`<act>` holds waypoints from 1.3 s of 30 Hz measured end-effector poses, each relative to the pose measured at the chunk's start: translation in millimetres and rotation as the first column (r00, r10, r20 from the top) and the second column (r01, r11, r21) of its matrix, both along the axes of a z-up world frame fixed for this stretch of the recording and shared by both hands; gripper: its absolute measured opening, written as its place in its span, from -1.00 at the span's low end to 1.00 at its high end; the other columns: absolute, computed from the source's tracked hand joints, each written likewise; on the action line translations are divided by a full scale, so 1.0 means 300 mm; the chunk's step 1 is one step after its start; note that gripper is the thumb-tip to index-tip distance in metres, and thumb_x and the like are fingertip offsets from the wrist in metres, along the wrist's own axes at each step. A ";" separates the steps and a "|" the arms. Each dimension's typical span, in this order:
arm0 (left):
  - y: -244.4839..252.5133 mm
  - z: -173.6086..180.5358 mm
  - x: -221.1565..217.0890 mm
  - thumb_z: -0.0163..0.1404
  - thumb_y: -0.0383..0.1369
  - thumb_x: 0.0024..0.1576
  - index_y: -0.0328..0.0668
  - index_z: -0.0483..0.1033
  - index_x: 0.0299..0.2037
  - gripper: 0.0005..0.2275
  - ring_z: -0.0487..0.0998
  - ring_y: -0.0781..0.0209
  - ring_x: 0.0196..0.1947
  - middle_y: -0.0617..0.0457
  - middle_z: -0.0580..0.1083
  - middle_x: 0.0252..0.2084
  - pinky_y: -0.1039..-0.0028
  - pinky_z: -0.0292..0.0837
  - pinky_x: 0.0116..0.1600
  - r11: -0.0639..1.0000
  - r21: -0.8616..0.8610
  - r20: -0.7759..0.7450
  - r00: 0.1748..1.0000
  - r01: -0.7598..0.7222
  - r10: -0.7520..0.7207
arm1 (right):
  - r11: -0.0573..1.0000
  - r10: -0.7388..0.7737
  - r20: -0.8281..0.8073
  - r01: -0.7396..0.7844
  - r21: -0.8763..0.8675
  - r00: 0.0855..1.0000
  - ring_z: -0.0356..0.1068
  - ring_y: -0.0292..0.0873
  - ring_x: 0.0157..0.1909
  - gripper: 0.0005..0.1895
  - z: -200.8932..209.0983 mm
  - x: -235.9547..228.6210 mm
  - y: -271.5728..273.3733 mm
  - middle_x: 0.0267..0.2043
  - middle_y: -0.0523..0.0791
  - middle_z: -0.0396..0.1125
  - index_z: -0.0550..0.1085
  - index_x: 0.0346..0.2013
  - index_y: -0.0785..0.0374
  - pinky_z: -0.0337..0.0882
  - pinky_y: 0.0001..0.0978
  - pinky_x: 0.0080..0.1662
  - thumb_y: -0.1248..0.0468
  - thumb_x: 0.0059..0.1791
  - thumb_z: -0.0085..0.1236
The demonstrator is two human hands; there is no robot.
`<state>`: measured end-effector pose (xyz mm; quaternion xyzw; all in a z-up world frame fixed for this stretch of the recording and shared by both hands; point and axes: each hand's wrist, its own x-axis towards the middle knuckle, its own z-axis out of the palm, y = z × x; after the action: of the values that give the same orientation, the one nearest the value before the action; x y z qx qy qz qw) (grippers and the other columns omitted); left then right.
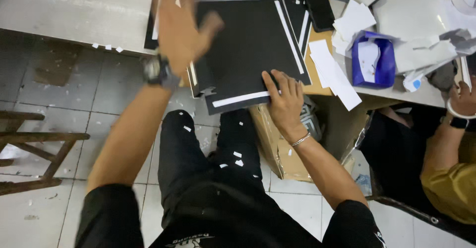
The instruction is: The person assembles picture frames by hand, peeling protective strips from white foam inserts and pressing them into black frames. They handle the components one by one, aligning the white inserts with the black frames and stacking the finished units on the table.
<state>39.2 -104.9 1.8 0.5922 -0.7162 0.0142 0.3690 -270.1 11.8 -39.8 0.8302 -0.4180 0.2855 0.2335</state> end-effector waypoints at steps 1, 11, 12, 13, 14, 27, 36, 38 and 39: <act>0.087 0.063 -0.028 0.08 0.09 0.30 -0.30 0.40 0.44 -0.33 0.27 -0.46 0.48 -0.41 0.32 0.48 -0.26 0.24 0.41 0.937 0.043 0.009 0.938 0.346 -0.347 | 0.999 -0.034 -0.021 0.033 -0.003 0.999 0.53 0.08 0.11 -0.57 0.001 0.025 0.001 0.20 -0.01 0.47 0.55 0.26 0.16 0.41 -0.07 0.00 0.50 0.16 -0.09; 0.287 -0.382 -0.012 0.16 -0.33 0.24 -0.23 0.62 0.17 -0.68 0.59 -0.13 0.16 -0.08 0.58 0.00 0.06 0.32 0.43 0.930 0.004 0.558 0.771 0.369 -0.308 | 0.995 0.017 -0.235 0.006 0.099 0.972 0.49 -0.05 -0.02 -0.59 -0.145 0.048 -0.059 0.01 -0.16 0.46 0.60 0.20 -0.03 0.45 -0.20 -0.05 0.30 0.07 0.09; 0.279 -0.380 -0.017 0.14 -0.35 0.25 -0.22 0.63 0.09 -0.75 0.60 -0.10 0.11 -0.05 0.57 -0.05 0.09 0.35 0.38 0.936 -0.007 0.557 0.778 0.353 -0.289 | 0.989 0.015 -0.248 0.022 0.146 0.969 0.49 -0.09 -0.07 -0.60 -0.144 0.041 -0.072 -0.04 -0.21 0.44 0.60 0.18 -0.10 0.45 -0.22 -0.13 0.27 0.08 0.05; 0.285 -0.383 -0.022 0.13 -0.38 0.26 -0.21 0.65 0.02 -0.82 0.60 -0.06 0.06 -0.02 0.57 -0.10 0.12 0.38 0.33 0.943 -0.011 0.554 0.787 0.333 -0.272 | 0.979 0.018 -0.261 0.035 0.199 0.965 0.49 -0.13 -0.12 -0.61 -0.149 0.034 -0.075 -0.10 -0.27 0.41 0.61 0.16 -0.16 0.45 -0.25 -0.21 0.25 0.09 0.02; 0.308 -0.339 -0.039 0.13 -0.38 0.26 -0.21 0.65 0.02 -0.82 0.60 -0.06 0.06 -0.02 0.57 -0.10 0.12 0.38 0.33 0.943 -0.005 0.551 0.788 0.332 -0.275 | 0.978 0.021 -0.262 0.034 0.206 0.965 0.49 -0.13 -0.12 -0.61 -0.137 0.029 -0.085 -0.10 -0.27 0.41 0.61 0.16 -0.16 0.45 -0.25 -0.21 0.25 0.09 0.02; -0.049 -0.198 -0.075 0.14 0.22 0.17 0.44 0.72 0.06 -0.63 0.75 -0.20 -0.06 0.00 0.71 -0.14 0.14 0.58 -0.01 0.706 0.708 0.347 0.883 -0.025 -0.317 | 0.329 -0.024 -0.236 0.231 0.916 0.971 0.58 0.24 0.12 -0.49 0.174 0.072 -0.425 -0.06 -0.05 0.62 0.65 -0.07 -0.01 0.47 0.07 0.15 -0.18 -0.16 0.53; 0.019 -0.343 -0.021 -0.42 0.02 0.49 0.37 0.11 0.64 -0.51 -0.27 -0.25 0.68 0.01 0.01 0.71 -0.41 -0.44 0.57 0.931 0.321 0.413 0.859 0.174 -0.303 | 0.652 0.015 -0.083 0.053 0.757 0.996 0.23 0.18 0.44 -0.13 0.045 0.025 -0.429 0.44 0.06 0.23 0.39 0.42 0.14 0.25 0.18 0.35 -0.17 -0.07 0.43; 0.031 -0.370 -0.017 -0.35 -0.03 0.54 0.26 0.27 0.62 -0.54 -0.14 -0.27 0.67 -0.04 0.14 0.68 -0.48 -0.28 0.55 0.963 0.131 0.386 0.882 0.237 -0.269 | 0.738 0.196 0.037 -0.172 0.653 0.980 0.23 0.18 0.50 -0.31 0.000 0.072 -0.370 0.53 0.04 0.24 0.39 0.47 0.15 0.22 0.21 0.39 0.09 0.07 0.38; 0.032 -0.370 -0.020 -0.34 -0.02 0.55 0.23 0.33 0.60 -0.54 -0.09 -0.29 0.66 -0.05 0.21 0.65 -0.50 -0.29 0.54 0.969 0.092 0.381 0.891 0.228 -0.245 | 0.760 0.301 0.024 -0.255 0.598 0.953 0.22 0.29 0.52 -0.27 -0.026 0.126 -0.338 0.54 0.12 0.22 0.24 0.52 0.25 0.24 0.25 0.39 -0.11 0.16 -0.08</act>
<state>33.3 -95.4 -109.3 0.4941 -0.8420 0.0705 0.2048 -232.3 -89.5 -47.6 0.9238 -0.3496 0.1405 -0.0682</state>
